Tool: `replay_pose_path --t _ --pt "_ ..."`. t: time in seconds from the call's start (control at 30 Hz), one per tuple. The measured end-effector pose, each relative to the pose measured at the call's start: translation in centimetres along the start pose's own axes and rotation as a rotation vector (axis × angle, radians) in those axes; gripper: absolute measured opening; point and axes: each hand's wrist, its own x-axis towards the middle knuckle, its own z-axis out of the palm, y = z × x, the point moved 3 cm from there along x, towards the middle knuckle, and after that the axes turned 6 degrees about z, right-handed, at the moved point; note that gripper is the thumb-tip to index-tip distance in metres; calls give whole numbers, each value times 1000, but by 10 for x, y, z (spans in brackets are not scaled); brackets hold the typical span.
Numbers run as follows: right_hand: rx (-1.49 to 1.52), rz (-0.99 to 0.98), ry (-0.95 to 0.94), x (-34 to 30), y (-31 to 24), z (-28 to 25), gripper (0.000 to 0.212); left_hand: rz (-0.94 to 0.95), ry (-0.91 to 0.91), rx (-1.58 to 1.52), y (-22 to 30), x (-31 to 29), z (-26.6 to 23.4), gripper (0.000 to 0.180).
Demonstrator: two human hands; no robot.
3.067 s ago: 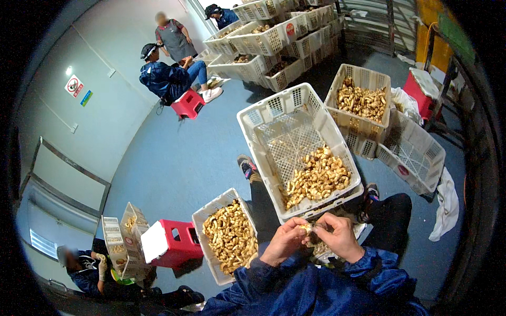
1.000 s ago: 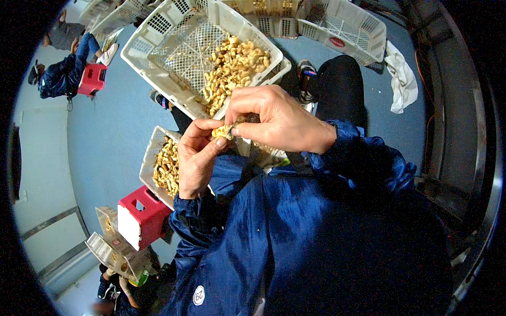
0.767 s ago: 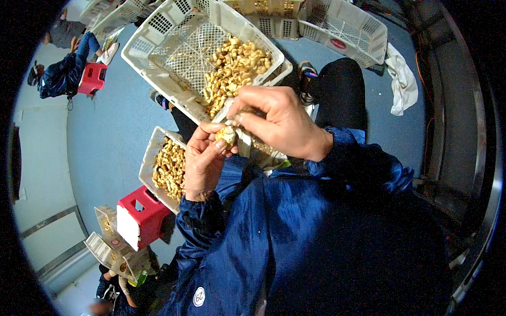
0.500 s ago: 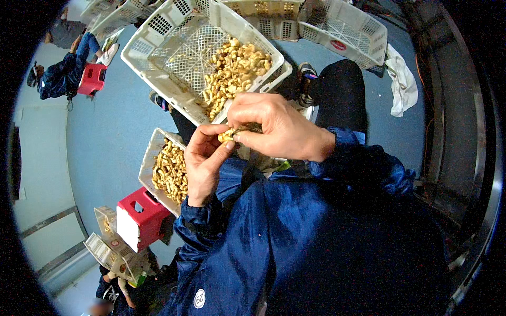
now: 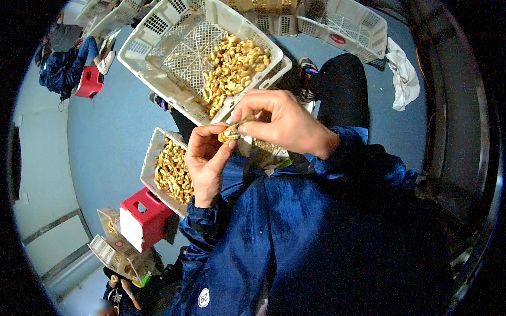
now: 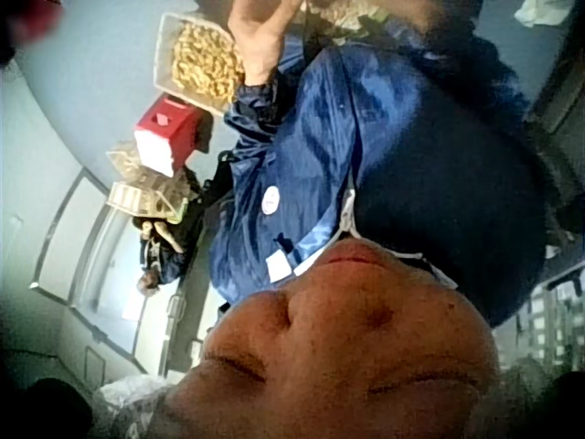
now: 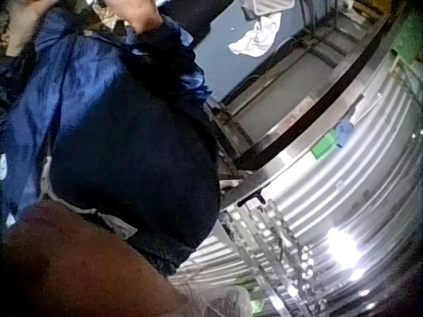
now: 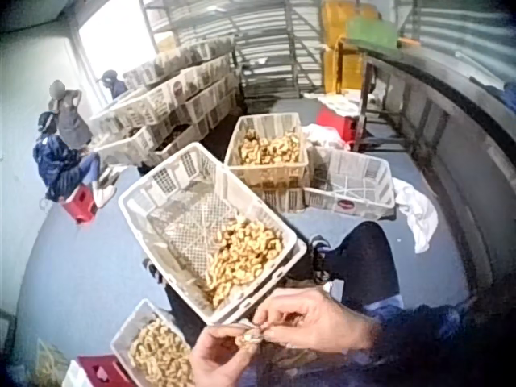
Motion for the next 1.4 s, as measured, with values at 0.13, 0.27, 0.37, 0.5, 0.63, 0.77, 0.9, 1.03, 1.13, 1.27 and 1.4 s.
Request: replay_pose_path --t 0.13,0.27,0.37,0.5,0.63,0.77,0.9,1.03,1.13,1.27,1.4 --pt "26 22 4 3 0 6 8 144 -8 199 -4 -2 0 19" --pt "185 247 3 5 12 1 4 157 -9 180 -5 -2 0 18" --pt "329 305 -43 3 14 -2 4 177 -10 193 -6 -2 -2 19" --pt "258 185 -89 2 11 2 5 470 -84 588 2 2 -1 23" --pt "335 306 -72 2 13 1 5 586 -101 730 8 -1 7 22" --pt "548 407 -58 1 11 -5 4 578 -93 660 7 -3 4 24" --pt "435 287 -117 -4 10 0 7 612 -105 756 7 -3 8 24" --pt "281 222 -36 -5 8 5 12 503 -61 568 4 1 12 29" --pt "-121 -110 59 -5 -10 0 9 4 40 48 -7 0 5 34" --pt "-276 -292 71 -7 -18 11 8 -196 -42 -256 -17 -2 -9 26" --pt "85 171 47 -6 -4 2 7 -171 -29 -215 -15 -3 -11 24"
